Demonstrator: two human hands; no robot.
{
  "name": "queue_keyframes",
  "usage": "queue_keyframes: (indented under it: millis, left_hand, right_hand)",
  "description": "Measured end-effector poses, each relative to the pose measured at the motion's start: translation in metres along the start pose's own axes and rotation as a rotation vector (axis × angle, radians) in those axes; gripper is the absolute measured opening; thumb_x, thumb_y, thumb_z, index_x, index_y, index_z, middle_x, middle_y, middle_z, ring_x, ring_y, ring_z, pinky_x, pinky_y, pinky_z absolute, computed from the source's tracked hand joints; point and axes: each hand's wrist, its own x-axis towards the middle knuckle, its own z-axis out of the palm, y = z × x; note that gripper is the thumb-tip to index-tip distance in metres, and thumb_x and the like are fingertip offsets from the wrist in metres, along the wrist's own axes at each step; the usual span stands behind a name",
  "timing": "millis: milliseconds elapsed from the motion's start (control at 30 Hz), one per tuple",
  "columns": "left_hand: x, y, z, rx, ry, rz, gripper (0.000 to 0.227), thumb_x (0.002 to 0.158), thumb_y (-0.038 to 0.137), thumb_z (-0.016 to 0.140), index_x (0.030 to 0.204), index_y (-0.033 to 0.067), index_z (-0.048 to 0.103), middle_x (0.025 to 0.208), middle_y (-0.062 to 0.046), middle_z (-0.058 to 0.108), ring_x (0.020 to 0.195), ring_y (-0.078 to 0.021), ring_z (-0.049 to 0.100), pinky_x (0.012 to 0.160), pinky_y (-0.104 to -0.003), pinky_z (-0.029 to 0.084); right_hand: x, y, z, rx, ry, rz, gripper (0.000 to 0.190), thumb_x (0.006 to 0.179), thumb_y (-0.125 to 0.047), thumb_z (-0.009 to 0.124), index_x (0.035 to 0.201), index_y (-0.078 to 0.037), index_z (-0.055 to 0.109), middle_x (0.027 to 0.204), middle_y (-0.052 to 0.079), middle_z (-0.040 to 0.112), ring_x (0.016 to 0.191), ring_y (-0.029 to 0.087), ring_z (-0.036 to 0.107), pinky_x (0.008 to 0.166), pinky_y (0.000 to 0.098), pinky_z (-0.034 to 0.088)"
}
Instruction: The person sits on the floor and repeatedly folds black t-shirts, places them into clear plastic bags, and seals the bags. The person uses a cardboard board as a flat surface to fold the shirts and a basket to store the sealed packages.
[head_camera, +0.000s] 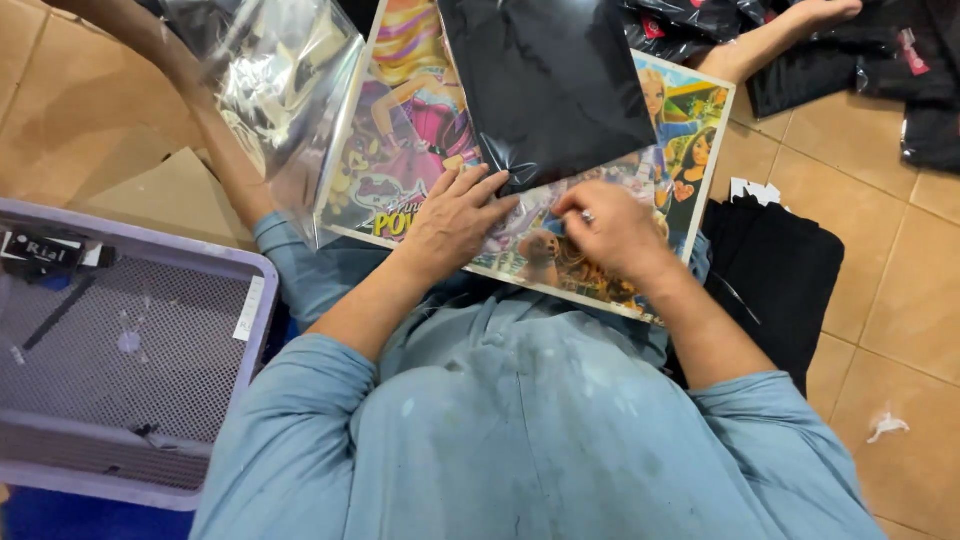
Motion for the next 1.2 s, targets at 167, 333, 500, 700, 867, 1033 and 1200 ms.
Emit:
queue_keyframes:
  millis: [167,333,500,700,867,1033,1200]
  left_hand:
    - [0.001,0.002,0.009,-0.019,0.048,-0.006,0.030,0.103,0.029,0.051,0.130,0.0349,0.065,0.143,0.001,0.058,0.139,-0.0265,0.048,0.113,-0.046,0.034]
    - [-0.002,-0.002,0.013,-0.018,0.029,0.003,0.034,0.100,0.027,0.052,0.131,0.0356,0.064,0.143,0.001,0.056,0.138,-0.0273,0.048,0.110,-0.046,0.037]
    - [-0.002,-0.002,0.015,-0.020,0.001,-0.002,0.040,0.095,0.026,0.054,0.133,0.0352,0.063,0.145,0.000,0.055,0.139,-0.0272,0.047,0.110,-0.047,0.036]
    - [-0.001,-0.001,0.012,-0.003,-0.032,-0.012,0.042,0.092,0.025,0.059,0.132,0.0356,0.064,0.146,0.001,0.054,0.140,-0.0267,0.046,0.111,-0.047,0.037]
    - [0.000,-0.001,0.007,-0.015,-0.059,-0.024,0.043,0.090,0.026,0.062,0.132,0.0346,0.064,0.148,0.001,0.053,0.140,-0.0267,0.048,0.111,-0.048,0.039]
    - [-0.005,-0.005,-0.004,-0.025,-0.019,-0.005,0.038,0.092,0.027,0.063,0.129,0.0325,0.065,0.146,-0.001,0.055,0.139,-0.0277,0.049,0.112,-0.046,0.039]
    - [-0.028,-0.007,-0.042,-0.025,-0.038,0.028,0.034,0.091,0.037,0.065,0.125,0.0314,0.067,0.145,0.000,0.058,0.142,-0.0258,0.047,0.115,-0.045,0.036]
  right_hand:
    - [0.005,-0.028,0.033,-0.159,-0.130,-0.115,0.013,0.092,-0.022,0.065,0.101,-0.015,0.070,0.092,0.010,0.071,0.094,0.031,0.071,0.085,0.0429,0.057]
    - [0.003,-0.041,0.029,-0.284,-0.162,-0.185,0.010,0.092,-0.027,0.061,0.090,-0.017,0.063,0.084,0.005,0.064,0.085,0.029,0.069,0.074,0.0411,0.057]
    - [0.001,-0.043,0.028,-0.280,-0.193,-0.196,0.012,0.090,-0.028,0.062,0.086,-0.017,0.060,0.082,0.005,0.062,0.083,0.028,0.069,0.069,0.0413,0.057]
    - [0.011,-0.048,0.034,-0.381,-0.157,-0.125,0.013,0.083,-0.030,0.063,0.090,-0.019,0.059,0.081,0.003,0.059,0.083,0.027,0.069,0.065,0.0413,0.058]
    - [0.010,-0.046,0.022,-0.293,-0.183,-0.114,0.014,0.081,-0.029,0.063,0.085,-0.016,0.060,0.077,0.007,0.062,0.082,0.032,0.070,0.068,0.0477,0.057]
    - [-0.053,-0.044,-0.037,-0.367,-0.475,0.232,0.019,0.086,-0.039,0.058,0.089,-0.020,0.062,0.081,0.007,0.066,0.090,0.032,0.072,0.072,0.0467,0.058]
    - [-0.177,-0.011,-0.080,-0.313,-0.954,0.659,0.025,0.084,-0.043,0.058,0.089,-0.021,0.070,0.087,0.008,0.076,0.096,0.033,0.075,0.079,0.0471,0.061]
